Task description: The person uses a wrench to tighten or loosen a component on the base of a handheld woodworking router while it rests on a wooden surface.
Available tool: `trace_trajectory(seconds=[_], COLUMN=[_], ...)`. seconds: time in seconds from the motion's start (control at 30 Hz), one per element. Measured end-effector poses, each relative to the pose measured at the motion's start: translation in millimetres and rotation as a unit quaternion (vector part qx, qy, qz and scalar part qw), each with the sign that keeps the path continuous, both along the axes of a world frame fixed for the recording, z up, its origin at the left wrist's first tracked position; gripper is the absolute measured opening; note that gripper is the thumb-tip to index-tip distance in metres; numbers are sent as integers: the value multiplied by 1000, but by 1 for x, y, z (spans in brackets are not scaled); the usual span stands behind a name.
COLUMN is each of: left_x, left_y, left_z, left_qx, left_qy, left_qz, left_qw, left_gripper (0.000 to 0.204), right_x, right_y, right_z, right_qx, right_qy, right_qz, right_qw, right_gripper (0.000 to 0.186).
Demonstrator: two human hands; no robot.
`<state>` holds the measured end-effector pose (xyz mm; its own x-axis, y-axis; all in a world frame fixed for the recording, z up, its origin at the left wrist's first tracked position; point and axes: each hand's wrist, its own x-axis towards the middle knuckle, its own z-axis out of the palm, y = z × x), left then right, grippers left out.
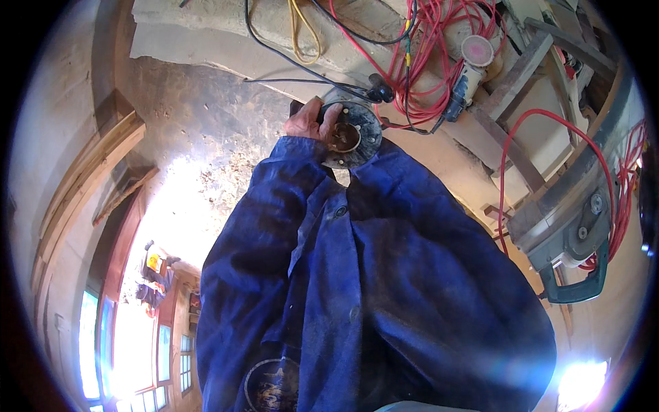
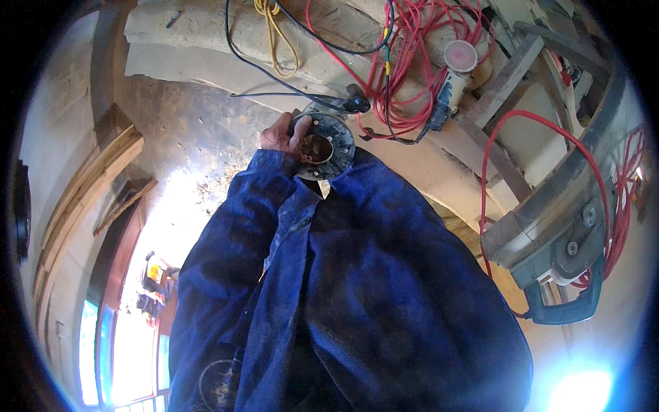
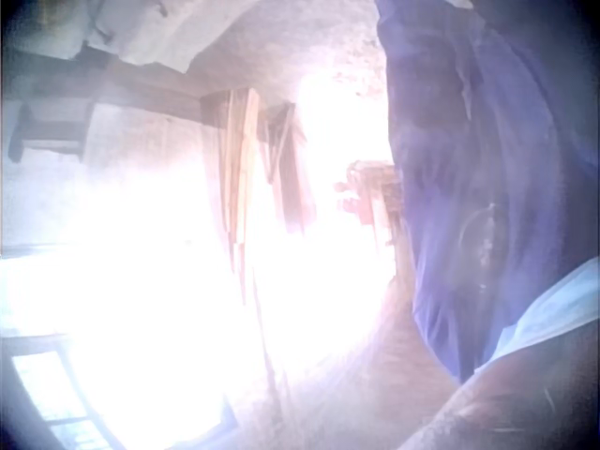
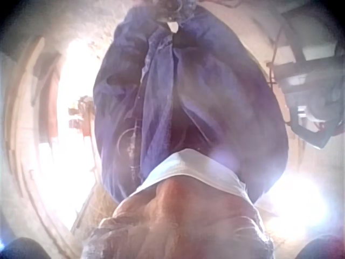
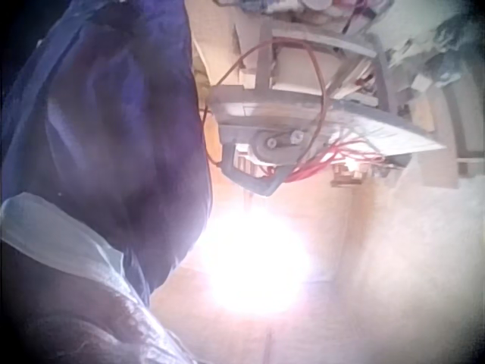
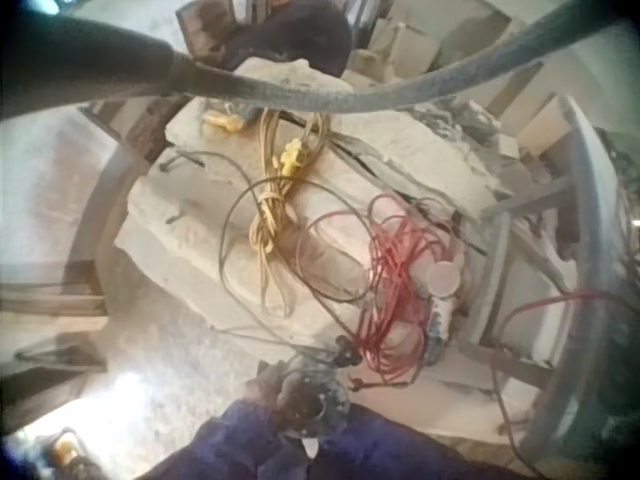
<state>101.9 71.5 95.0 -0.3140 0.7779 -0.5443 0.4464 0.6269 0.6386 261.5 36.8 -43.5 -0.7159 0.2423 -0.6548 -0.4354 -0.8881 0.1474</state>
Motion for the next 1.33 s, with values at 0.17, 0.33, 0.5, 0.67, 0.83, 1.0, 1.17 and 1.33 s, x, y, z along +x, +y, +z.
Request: trace_trajectory(seconds=[0.17,0.33,0.5,0.67,0.83,1.0,1.17,1.33], left_x=[1,-3,-1,-1,0,-1,1,0], left_y=[3,2,-1,-2,1,-1,-2,-4], left_z=[11,10,4,8,9,7,2,3], left_qx=[36,22,62,55,72,40,59,42], left_qy=[-10,-10,-24,-20,-16,-26,-10,-26], left_qz=[38,29,44,49,39,44,32,50], left_qw=[999,999,997,997,997,998,998,998], left_gripper=[39,38,36,36,37,37,36,36], right_x=[0,-3,-6,-4,-1,-7,-4,-3], right_y=[0,-1,22,30,33,31,28,20], right_z=[2,1,28,51,47,42,36,23], right_qx=[39,59,177,296,265,237,207,174], right_qy=[-34,-65,-96,-103,-102,-83,-79,-65], right_qz=[35,61,191,216,231,239,252,265], right_qw=[998,994,961,925,930,938,942,946], right_gripper=[35,35,32,33,34,34,35,36])
